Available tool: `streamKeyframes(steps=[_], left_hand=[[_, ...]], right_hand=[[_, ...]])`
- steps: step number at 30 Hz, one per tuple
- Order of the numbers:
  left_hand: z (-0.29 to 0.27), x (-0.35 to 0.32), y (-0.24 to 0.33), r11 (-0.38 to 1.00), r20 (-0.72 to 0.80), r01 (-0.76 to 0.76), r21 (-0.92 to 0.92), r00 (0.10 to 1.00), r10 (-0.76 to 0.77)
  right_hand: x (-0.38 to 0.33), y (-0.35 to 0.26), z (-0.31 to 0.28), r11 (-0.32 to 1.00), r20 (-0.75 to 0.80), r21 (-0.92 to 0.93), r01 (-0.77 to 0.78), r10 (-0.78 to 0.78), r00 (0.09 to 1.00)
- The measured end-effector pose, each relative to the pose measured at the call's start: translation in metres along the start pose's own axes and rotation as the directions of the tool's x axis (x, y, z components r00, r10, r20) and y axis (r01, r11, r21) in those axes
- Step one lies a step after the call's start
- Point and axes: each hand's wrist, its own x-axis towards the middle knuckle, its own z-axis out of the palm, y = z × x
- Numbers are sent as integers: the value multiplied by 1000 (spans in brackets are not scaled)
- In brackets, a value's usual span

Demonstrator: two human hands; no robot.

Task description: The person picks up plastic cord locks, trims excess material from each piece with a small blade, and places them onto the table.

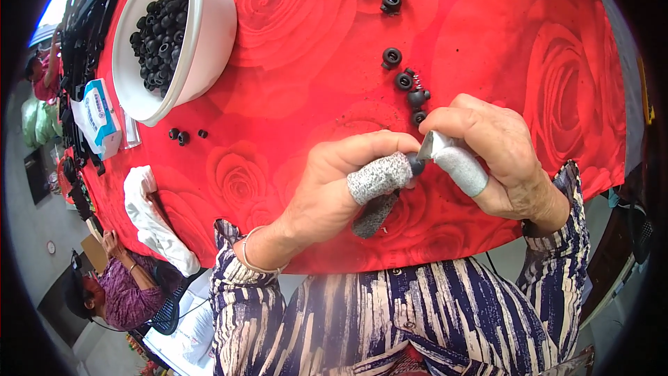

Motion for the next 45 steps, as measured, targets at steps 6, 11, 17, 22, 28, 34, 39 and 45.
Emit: streamKeyframes(steps=[6,11,17,22,28,34,39,45], left_hand=[[0,0,1,999,10,29,-24,1000,-28],[-2,0,0,992,19,72,-100,997,-71],[-3,0,-2,978,17,183,-100,983,-182],[5,-1,20,950,-22,271,-155,960,-278],[2,4,5,967,-64,104,-232,991,-121],[4,1,-5,968,-72,50,-248,995,-70],[8,2,-5,939,-15,119,-324,991,-130],[7,5,-11,953,-38,101,-285,993,-116]], right_hand=[[0,1,0,1000,-7,1,22,-22,1000],[3,0,-3,999,18,-21,25,-24,1000],[4,0,-5,1000,27,-2,3,-3,1000],[6,0,-10,991,161,-14,132,-128,979],[4,1,-14,960,100,281,7,-37,994],[1,-8,-2,994,-90,23,105,-103,991],[2,-5,7,944,-137,-188,270,-298,945],[-2,-3,11,882,-141,-329,337,-399,906]])
